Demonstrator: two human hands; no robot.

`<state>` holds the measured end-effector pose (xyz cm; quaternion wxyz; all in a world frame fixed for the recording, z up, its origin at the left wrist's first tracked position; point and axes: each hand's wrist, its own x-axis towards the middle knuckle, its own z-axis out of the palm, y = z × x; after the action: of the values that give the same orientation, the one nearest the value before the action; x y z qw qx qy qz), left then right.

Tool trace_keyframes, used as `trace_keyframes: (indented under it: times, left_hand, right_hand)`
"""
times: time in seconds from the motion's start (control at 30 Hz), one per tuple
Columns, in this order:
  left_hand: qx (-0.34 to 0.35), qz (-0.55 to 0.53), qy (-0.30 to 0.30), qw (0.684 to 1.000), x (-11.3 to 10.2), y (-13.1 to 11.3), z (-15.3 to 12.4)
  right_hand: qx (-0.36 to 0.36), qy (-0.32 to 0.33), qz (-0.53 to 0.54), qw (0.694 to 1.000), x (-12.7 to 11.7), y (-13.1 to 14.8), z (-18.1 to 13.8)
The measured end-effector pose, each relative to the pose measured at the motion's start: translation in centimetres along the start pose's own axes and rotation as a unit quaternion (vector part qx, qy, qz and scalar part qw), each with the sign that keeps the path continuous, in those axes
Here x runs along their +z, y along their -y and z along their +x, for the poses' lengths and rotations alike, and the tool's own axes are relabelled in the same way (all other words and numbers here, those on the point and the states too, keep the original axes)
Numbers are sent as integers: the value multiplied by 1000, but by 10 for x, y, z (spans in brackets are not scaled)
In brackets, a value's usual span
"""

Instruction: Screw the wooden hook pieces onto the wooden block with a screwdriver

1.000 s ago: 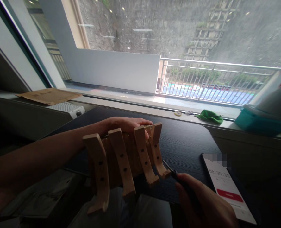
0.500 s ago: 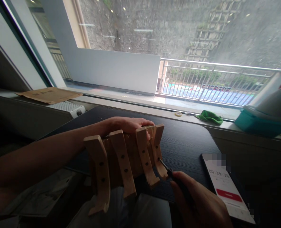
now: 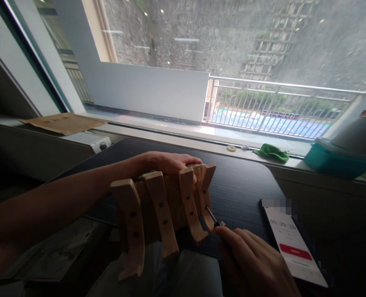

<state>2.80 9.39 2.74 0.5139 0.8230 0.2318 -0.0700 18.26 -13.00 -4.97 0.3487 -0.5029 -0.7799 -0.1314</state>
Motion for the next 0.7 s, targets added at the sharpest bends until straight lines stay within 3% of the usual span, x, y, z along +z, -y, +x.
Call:
trace_keyframes:
  times: [0.3, 0.57, 0.7]
  left_hand:
    - [20, 155, -17, 988, -8, -16, 6]
    - [12, 282, -70, 957, 6, -24, 7]
    - [2, 307, -77, 949, 8, -25, 5]
  right_hand:
    - [99, 28, 1, 995, 25, -23, -14]
    - [47, 44, -106, 992, 39, -31, -37]
    - [176, -1, 0, 984, 54, -22, -38]
